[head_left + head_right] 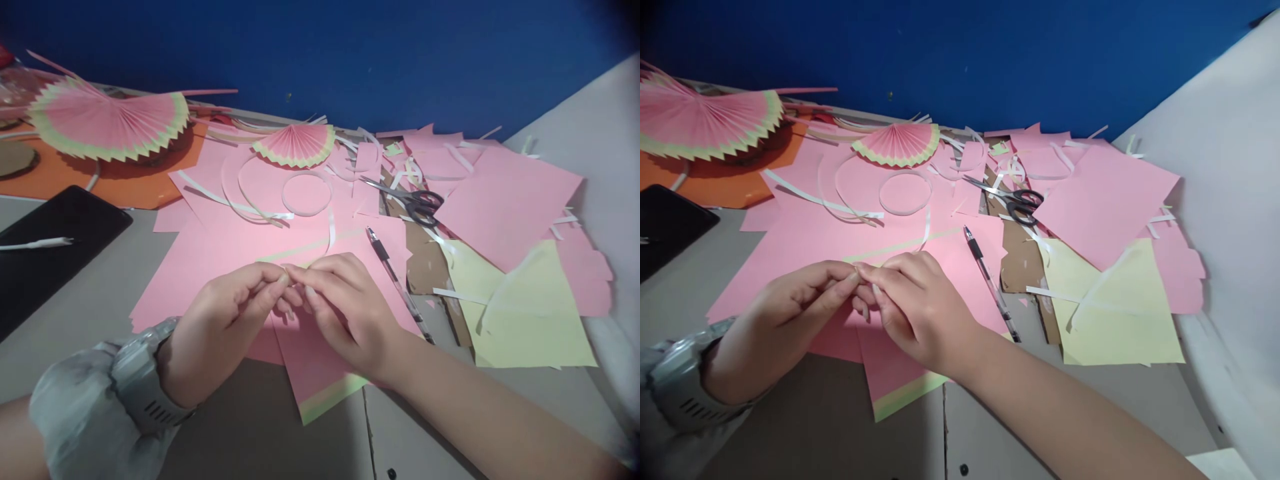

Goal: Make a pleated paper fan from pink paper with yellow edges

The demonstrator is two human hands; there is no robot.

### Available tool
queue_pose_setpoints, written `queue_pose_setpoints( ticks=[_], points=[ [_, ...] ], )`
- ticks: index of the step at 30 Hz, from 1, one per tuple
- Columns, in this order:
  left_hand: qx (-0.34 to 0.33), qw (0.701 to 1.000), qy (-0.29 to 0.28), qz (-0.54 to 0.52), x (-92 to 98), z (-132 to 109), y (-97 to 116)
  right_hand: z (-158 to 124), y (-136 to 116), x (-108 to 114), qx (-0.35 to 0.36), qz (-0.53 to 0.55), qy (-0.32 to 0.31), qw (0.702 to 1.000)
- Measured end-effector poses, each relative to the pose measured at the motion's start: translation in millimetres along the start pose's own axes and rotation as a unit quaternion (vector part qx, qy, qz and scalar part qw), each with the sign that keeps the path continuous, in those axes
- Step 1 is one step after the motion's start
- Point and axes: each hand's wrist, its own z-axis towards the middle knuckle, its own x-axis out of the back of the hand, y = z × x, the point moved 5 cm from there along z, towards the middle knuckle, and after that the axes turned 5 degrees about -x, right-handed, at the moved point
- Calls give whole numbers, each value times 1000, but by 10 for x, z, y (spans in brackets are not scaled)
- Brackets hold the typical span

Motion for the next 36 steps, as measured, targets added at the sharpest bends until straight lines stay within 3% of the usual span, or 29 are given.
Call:
queue_pose_setpoints(
  ticks=[20,36],
  points=[
    [-9,1000,-24,0,3,-8,-22,-4,-25,2,16,-4,-19,1000],
    [-41,998,-22,30,19,-14,20,-16,49,-2,-22,51,-1,998]
  ],
)
